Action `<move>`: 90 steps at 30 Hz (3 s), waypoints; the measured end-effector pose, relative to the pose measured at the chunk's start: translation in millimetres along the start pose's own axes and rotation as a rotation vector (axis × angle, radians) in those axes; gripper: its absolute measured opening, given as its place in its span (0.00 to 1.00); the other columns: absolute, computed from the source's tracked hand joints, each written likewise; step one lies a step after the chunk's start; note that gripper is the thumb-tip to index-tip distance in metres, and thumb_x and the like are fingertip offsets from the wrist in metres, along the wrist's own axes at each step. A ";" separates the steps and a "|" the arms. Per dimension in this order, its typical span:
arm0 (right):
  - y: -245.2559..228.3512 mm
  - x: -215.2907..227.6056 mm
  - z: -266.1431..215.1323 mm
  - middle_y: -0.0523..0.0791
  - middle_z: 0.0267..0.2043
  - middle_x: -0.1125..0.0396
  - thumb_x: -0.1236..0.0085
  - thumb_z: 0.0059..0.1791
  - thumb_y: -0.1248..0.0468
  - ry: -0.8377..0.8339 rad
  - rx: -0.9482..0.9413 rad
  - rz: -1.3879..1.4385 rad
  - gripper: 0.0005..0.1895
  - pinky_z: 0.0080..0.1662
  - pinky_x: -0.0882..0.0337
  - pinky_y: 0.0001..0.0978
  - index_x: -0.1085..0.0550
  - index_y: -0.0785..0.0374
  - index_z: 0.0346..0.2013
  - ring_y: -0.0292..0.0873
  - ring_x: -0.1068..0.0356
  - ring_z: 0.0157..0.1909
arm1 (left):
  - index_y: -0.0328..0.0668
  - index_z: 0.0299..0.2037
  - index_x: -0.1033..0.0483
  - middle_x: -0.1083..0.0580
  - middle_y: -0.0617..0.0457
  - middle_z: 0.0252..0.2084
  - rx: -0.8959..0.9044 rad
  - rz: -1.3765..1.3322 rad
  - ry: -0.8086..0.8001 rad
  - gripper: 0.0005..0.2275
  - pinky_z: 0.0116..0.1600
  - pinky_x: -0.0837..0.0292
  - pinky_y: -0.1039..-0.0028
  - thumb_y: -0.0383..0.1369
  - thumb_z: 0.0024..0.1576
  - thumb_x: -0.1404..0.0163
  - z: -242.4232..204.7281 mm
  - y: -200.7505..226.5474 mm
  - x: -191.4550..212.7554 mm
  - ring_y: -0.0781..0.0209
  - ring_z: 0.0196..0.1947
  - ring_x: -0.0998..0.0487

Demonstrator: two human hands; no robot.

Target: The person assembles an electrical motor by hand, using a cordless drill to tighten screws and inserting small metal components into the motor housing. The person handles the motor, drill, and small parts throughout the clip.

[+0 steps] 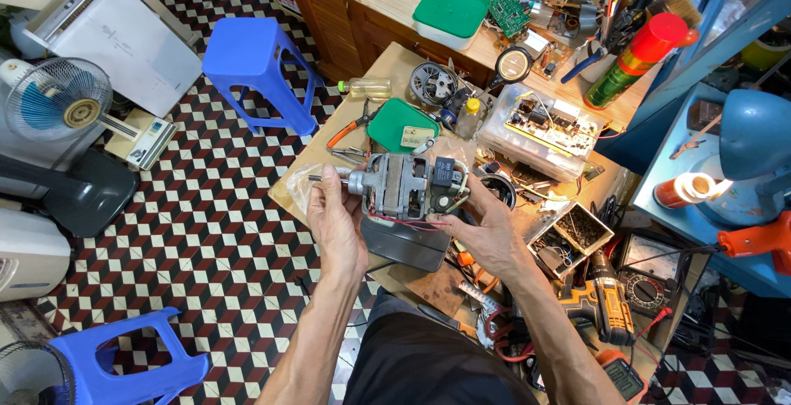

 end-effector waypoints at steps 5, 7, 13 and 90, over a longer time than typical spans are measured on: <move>-2.3 -2.5 1.5 0.41 0.56 0.29 0.33 0.46 0.69 -0.006 0.002 -0.002 0.36 0.62 0.32 0.33 0.34 0.64 0.68 0.35 0.32 0.56 | 0.39 0.45 0.30 0.21 0.43 0.43 -0.074 0.012 -0.003 0.15 0.45 0.20 0.71 0.45 0.66 0.53 3.1 -0.6 0.6 0.60 0.40 0.18; -4.5 -2.8 1.4 0.42 0.55 0.28 0.33 0.47 0.69 -0.020 -0.007 -0.009 0.35 0.62 0.31 0.33 0.34 0.64 0.67 0.34 0.31 0.56 | 0.38 0.44 0.30 0.21 0.43 0.44 -0.079 0.005 -0.015 0.15 0.46 0.20 0.71 0.45 0.66 0.53 3.5 -1.4 1.6 0.60 0.41 0.18; -10.1 -3.7 1.7 0.41 0.55 0.28 0.33 0.46 0.68 0.005 -0.031 -0.020 0.37 0.62 0.33 0.34 0.35 0.62 0.69 0.34 0.31 0.55 | 0.38 0.45 0.27 0.19 0.43 0.43 -0.044 0.013 -0.014 0.16 0.44 0.20 0.71 0.46 0.64 0.53 1.6 1.5 0.1 0.61 0.40 0.18; -15.1 -45.2 -47.5 0.51 0.78 0.48 0.28 0.43 0.60 0.245 -0.062 -0.029 0.55 0.74 0.46 0.43 0.52 0.61 0.78 0.45 0.48 0.77 | 0.36 0.73 0.46 0.34 0.49 0.63 0.066 0.281 -0.354 0.28 0.66 0.32 0.71 0.33 0.64 0.49 -38.4 26.2 -20.7 0.63 0.62 0.30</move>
Point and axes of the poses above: each hand's wrist, its own z-axis towards the middle knuckle, its own x-axis out of the back of the hand, y = z × x, the point moved 2 cm from there along z, towards the middle knuckle
